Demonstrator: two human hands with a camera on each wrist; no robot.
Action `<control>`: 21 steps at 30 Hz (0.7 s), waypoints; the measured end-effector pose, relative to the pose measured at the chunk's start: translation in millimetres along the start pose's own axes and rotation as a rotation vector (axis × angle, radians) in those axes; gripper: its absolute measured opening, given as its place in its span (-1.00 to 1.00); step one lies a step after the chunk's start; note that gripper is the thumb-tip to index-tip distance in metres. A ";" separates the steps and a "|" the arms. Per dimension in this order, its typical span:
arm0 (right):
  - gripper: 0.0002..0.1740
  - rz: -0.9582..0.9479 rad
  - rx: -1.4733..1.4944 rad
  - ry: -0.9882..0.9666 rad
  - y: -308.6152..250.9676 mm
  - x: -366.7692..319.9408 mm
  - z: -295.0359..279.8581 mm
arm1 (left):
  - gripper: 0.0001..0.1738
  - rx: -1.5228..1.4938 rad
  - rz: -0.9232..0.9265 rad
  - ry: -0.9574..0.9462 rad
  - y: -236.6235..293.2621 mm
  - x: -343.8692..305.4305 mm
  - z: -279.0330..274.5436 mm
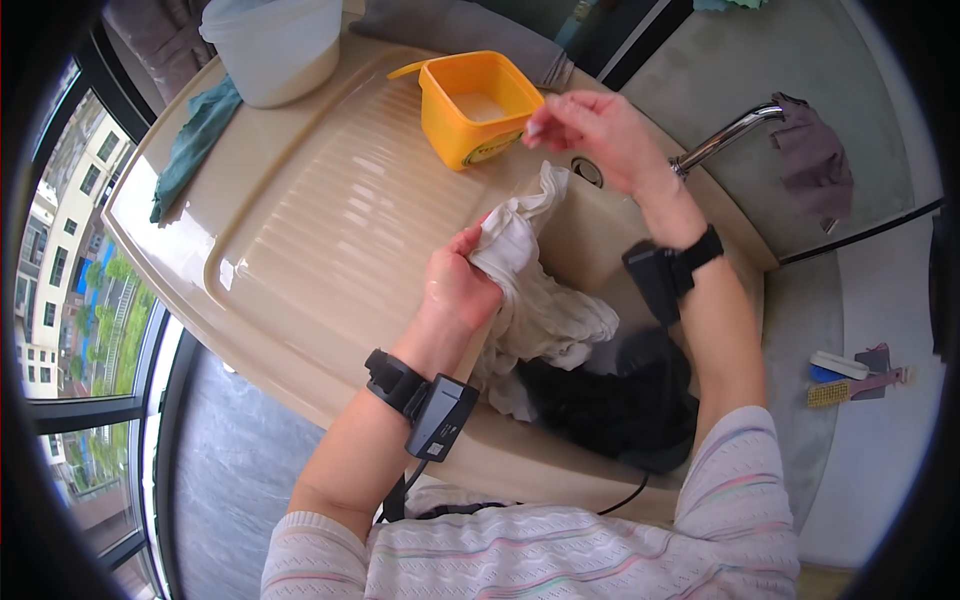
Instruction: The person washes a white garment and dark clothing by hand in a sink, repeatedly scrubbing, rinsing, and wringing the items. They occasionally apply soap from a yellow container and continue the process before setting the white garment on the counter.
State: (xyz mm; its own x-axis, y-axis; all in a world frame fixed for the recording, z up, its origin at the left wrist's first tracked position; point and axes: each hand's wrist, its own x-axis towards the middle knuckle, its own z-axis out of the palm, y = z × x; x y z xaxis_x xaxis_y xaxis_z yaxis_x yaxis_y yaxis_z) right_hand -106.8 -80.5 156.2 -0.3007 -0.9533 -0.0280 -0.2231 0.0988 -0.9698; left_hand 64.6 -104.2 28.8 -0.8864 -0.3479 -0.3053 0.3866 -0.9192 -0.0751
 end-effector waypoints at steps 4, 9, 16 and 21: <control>-0.81 -0.092 -0.234 0.016 55.9 -40.0 38.6 | -0.57 0.037 0.027 0.036 0.3 0.0 -0.1; -0.85 -0.505 -0.953 0.115 80.3 -49.3 43.8 | -0.61 0.079 0.023 0.081 0.9 -1.4 0.2; -0.63 -0.534 -0.909 0.036 71.5 -93.8 98.7 | -0.59 0.175 0.029 0.095 4.8 1.5 -8.8; -0.38 -0.234 -1.095 0.031 83.1 -81.5 60.6 | -0.57 0.060 -0.020 -0.050 3.8 2.1 -6.1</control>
State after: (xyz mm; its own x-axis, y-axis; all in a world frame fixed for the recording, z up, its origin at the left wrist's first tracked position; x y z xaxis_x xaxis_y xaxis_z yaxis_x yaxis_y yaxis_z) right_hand -44.6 -11.9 63.1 -0.1641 -0.9753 0.1477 -0.9681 0.1305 -0.2140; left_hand 65.9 -107.3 22.1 -0.9060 -0.3370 -0.2562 0.3543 -0.9348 -0.0232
